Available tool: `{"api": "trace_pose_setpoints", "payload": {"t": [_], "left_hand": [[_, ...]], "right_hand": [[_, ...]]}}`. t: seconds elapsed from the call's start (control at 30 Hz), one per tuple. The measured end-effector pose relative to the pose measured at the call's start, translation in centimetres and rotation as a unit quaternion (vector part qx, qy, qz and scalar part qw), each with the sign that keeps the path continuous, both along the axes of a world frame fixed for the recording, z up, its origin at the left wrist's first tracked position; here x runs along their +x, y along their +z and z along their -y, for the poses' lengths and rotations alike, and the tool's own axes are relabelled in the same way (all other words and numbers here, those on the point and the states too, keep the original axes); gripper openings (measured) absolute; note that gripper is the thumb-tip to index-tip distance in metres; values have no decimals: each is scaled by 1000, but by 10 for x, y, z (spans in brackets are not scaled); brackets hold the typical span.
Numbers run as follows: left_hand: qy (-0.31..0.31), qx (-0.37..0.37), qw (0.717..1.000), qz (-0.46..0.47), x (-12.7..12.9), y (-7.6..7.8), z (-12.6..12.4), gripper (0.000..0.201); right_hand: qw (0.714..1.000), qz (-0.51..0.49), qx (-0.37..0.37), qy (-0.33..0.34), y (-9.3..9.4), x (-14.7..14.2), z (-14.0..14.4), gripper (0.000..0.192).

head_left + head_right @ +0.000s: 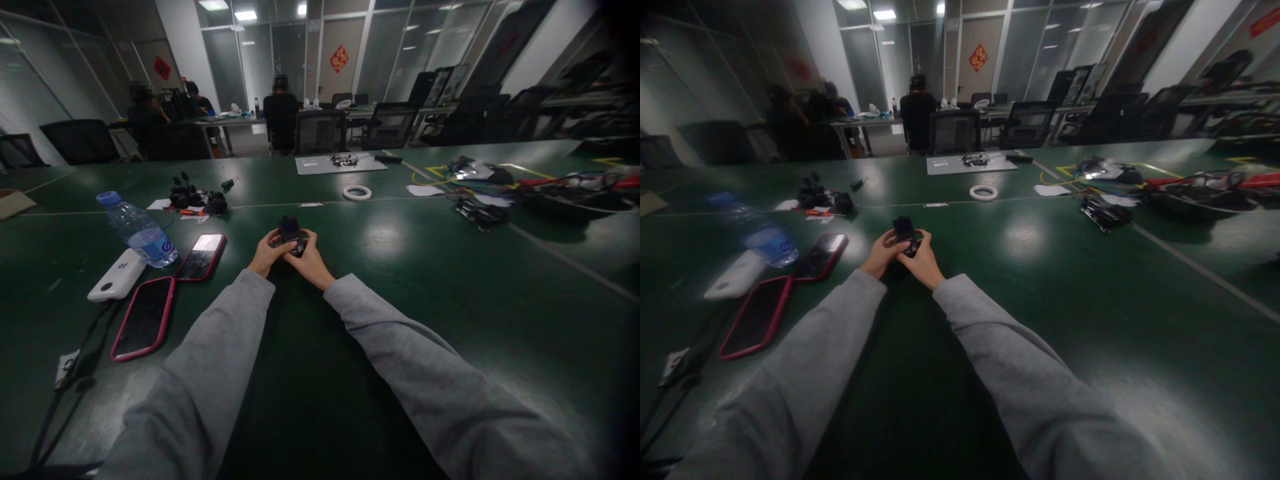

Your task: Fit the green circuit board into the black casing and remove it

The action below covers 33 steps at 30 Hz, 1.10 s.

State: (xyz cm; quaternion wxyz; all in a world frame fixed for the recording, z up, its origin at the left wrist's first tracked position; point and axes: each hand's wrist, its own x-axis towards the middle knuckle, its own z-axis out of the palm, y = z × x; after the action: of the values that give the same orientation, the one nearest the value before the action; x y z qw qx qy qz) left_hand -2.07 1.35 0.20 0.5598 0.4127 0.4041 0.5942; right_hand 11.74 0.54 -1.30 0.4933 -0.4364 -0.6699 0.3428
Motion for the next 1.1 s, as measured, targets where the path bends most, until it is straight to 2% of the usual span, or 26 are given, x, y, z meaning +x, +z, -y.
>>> {"api": "trace_pose_setpoints", "payload": {"t": [0.13,0.3,0.53,0.8,0.93,1.0,1.1], "left_hand": [[-10,6,1000,-12,-5,2,0,64],[-8,-10,1000,8,-12,7,1,62],[-42,-11,999,-6,-14,2,1,69],[-48,-10,999,-4,-16,-2,-2,64],[-30,-7,1000,1,-13,-6,-5,58],[-18,-1,1000,2,-10,-6,-5,56],[6,5,1000,0,-4,-4,-3,48]], "right_hand": [[989,-98,-77,76,1,7,-7,85],[952,-223,-182,107,9,18,-14,67],[917,-303,-228,120,14,21,-12,68],[919,-301,-219,132,12,23,-12,71],[932,-288,-193,105,9,19,-15,70],[948,-270,-155,69,7,16,-17,68],[980,-195,-44,-13,7,13,-17,58]]}}
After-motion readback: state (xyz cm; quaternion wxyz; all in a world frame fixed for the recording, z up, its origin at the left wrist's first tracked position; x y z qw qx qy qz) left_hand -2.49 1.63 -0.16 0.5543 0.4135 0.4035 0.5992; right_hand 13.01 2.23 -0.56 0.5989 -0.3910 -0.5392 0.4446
